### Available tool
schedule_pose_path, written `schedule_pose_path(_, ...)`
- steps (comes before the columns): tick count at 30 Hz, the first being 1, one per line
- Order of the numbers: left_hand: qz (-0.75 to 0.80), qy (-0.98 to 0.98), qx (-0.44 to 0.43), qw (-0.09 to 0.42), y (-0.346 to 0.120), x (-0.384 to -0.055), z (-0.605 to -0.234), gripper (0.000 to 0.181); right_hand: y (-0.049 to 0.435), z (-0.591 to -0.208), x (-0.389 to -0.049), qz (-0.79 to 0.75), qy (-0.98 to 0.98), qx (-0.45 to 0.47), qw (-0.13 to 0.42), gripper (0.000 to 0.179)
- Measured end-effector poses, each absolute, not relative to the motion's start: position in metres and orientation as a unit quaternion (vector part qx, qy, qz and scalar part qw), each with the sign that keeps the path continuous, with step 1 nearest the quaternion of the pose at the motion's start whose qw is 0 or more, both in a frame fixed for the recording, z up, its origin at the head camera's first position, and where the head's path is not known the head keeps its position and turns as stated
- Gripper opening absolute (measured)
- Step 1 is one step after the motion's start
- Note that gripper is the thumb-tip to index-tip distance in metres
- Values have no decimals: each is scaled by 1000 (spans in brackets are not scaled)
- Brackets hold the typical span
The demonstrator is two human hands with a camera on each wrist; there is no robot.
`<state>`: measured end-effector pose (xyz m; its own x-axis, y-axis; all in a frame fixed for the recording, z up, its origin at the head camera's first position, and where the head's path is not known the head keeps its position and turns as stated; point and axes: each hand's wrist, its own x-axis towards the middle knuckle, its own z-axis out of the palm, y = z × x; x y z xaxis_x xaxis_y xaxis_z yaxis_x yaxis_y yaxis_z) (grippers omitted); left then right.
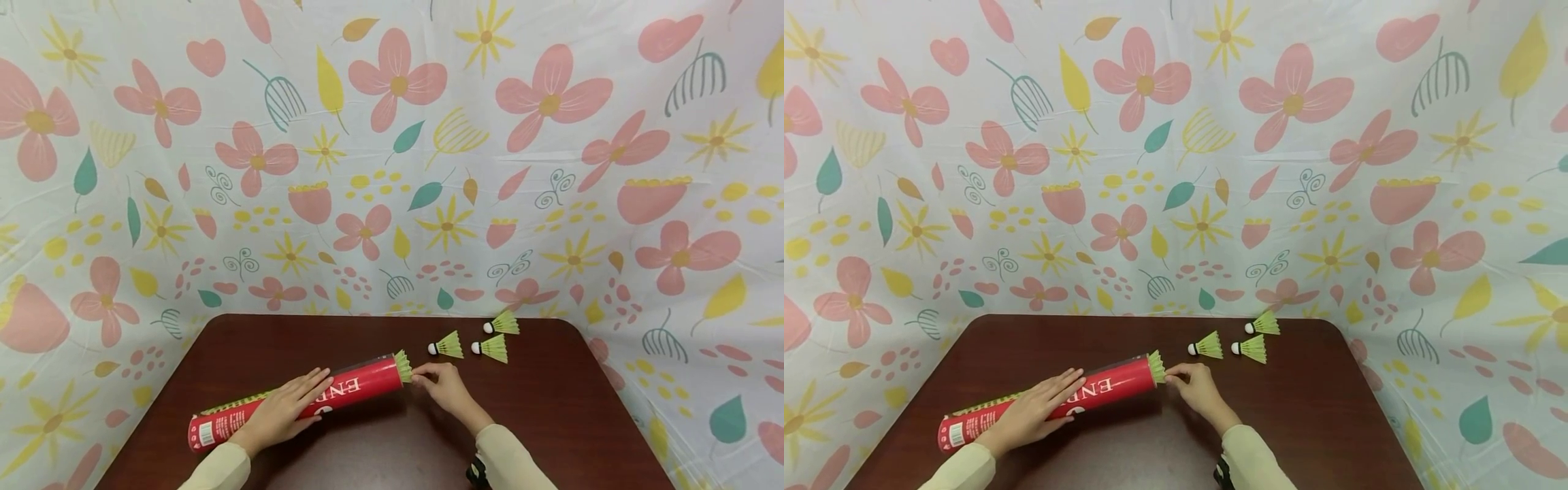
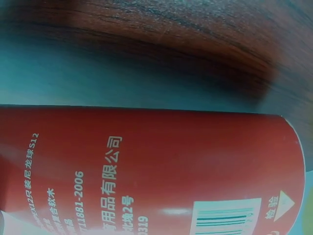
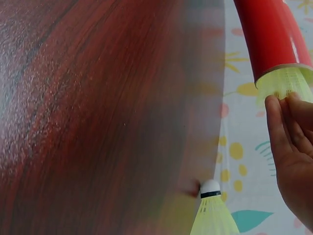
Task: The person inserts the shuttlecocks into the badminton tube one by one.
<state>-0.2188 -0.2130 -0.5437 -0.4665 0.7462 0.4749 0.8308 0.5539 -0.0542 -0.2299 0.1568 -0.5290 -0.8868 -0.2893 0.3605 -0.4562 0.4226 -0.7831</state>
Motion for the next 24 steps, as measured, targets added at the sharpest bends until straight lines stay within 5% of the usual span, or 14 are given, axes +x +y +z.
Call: schedule_pose_path(24, -96, -847, -467, 234, -211, -217, -543, 90, 133, -528, -230, 467, -852, 217, 95, 8)
